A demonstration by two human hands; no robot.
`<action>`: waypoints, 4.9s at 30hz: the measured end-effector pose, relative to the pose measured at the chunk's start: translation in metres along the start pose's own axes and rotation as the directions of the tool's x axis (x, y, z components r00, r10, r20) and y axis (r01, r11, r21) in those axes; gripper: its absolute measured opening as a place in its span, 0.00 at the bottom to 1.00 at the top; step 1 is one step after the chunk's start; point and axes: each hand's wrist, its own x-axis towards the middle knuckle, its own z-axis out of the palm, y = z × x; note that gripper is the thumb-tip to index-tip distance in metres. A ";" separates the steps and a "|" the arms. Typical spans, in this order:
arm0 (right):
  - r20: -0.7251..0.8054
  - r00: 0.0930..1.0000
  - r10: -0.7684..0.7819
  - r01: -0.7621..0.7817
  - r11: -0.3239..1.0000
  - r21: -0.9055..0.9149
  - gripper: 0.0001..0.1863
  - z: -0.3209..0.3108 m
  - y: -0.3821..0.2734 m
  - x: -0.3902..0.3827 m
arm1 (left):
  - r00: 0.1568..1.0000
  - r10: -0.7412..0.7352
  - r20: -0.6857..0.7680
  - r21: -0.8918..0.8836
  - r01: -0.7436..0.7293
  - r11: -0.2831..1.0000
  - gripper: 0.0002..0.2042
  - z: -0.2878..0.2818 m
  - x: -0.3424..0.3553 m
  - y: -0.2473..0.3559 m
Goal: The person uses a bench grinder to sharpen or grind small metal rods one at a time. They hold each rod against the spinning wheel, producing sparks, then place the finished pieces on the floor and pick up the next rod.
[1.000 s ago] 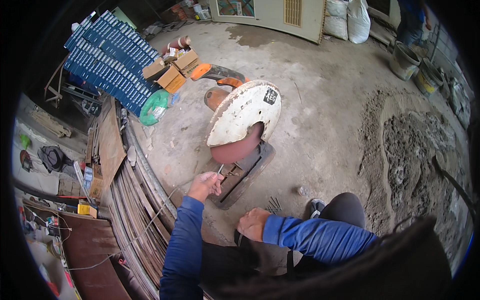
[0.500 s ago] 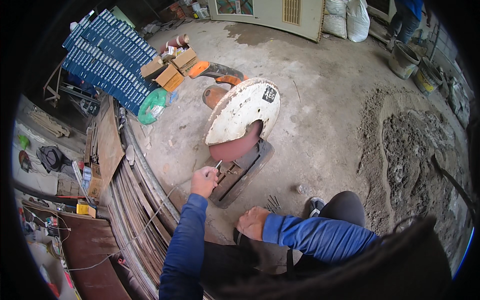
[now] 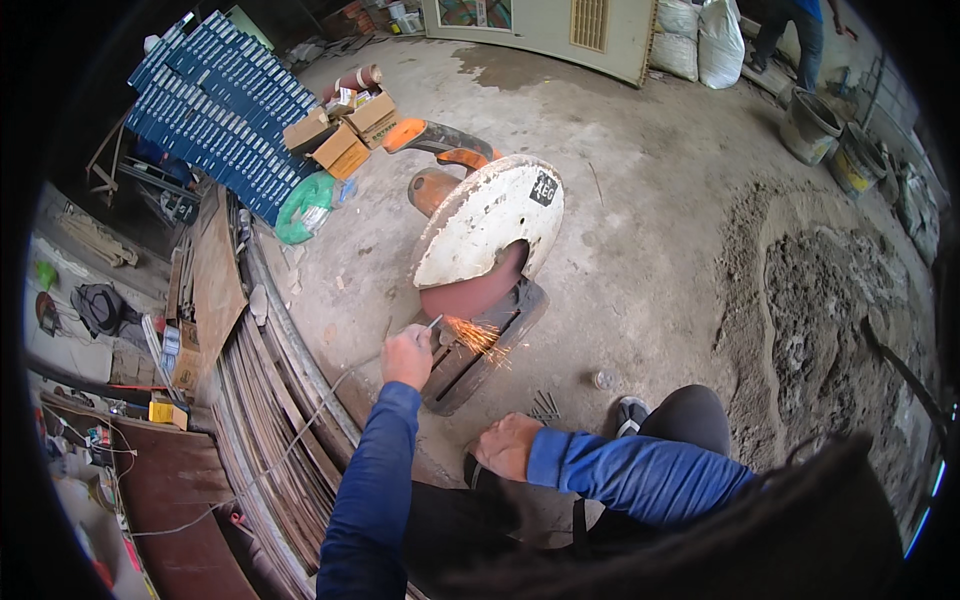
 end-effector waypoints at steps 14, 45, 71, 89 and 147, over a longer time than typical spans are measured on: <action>0.015 0.993 -0.114 0.115 0.989 -0.098 0.10 0.002 0.003 0.000 | 0.980 0.176 -0.093 0.213 -0.153 0.965 0.12 0.010 -0.004 -0.001; 0.019 0.999 -0.047 0.047 0.999 -0.003 0.10 0.005 0.000 0.001 | 0.910 -0.102 0.402 -0.696 0.376 0.611 0.09 -0.021 -0.021 -0.009; 0.005 0.999 -0.032 0.032 0.999 -0.011 0.10 -0.001 -0.001 0.000 | 0.923 -0.098 0.372 -0.675 0.341 0.655 0.09 -0.019 -0.017 -0.001; 0.049 0.998 -0.029 0.031 0.999 -0.041 0.11 -0.001 -0.001 0.001 | 0.847 -0.139 0.513 -0.645 0.488 0.588 0.12 -0.017 -0.003 -0.019; 0.051 0.998 0.026 -0.026 1.000 0.001 0.11 -0.002 -0.002 0.002 | 0.993 -0.045 -0.106 0.046 0.050 0.998 0.11 0.004 0.001 0.004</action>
